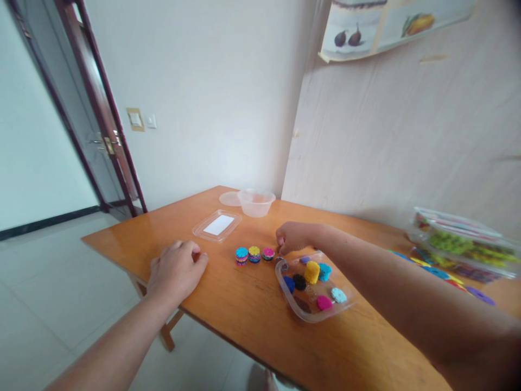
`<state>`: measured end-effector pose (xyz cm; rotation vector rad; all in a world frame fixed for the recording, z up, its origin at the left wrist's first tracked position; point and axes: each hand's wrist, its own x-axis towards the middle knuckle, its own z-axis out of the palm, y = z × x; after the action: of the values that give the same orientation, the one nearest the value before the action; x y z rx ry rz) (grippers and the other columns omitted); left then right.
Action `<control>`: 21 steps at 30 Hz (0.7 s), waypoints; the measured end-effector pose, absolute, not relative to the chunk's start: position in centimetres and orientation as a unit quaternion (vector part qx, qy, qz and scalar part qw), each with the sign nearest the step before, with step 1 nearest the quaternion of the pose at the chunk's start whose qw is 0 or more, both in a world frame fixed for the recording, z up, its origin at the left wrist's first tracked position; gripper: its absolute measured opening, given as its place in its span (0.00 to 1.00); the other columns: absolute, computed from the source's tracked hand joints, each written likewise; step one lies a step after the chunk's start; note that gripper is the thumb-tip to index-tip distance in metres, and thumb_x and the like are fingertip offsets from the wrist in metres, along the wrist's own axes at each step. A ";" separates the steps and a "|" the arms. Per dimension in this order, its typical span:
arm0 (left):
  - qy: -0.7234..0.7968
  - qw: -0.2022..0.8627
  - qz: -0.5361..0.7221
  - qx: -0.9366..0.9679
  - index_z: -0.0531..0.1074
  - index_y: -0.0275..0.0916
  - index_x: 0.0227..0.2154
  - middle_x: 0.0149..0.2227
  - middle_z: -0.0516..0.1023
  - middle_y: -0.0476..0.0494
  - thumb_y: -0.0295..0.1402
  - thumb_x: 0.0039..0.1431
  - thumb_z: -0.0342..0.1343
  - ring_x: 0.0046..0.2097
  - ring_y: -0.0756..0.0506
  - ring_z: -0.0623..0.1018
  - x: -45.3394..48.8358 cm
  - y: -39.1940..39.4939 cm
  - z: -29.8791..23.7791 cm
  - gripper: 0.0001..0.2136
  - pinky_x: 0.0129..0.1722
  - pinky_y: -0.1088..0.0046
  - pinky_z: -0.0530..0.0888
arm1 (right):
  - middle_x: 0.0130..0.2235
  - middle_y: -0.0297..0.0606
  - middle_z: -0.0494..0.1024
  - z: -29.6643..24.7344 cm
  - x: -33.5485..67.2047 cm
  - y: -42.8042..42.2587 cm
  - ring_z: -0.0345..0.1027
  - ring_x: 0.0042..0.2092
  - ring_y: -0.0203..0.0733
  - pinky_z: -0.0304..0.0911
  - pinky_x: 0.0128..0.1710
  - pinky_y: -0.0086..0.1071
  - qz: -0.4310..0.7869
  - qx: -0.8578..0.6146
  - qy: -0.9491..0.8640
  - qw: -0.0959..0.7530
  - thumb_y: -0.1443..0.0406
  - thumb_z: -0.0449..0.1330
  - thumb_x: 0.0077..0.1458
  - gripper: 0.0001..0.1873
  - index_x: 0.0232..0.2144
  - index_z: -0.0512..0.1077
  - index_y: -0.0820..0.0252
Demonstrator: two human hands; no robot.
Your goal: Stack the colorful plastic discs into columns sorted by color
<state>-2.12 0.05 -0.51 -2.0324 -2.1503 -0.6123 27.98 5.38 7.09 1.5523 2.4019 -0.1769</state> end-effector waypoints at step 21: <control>-0.714 0.049 -0.193 -0.671 0.74 0.44 0.38 0.45 0.75 0.40 0.46 0.57 0.44 0.49 0.35 0.74 -2.0 0.1 -0.3 0.17 0.45 0.54 0.68 | 0.35 0.36 0.79 11.9 30.8 -4.7 0.68 0.33 0.38 0.56 0.27 0.27 -0.141 0.450 0.881 0.048 0.55 0.61 0.52 0.15 0.38 0.74 0.58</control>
<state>-2.00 0.15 -0.26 -2.0450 -2.1776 -0.5871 30.83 -4.73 11.94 1.3713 2.6843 -0.4296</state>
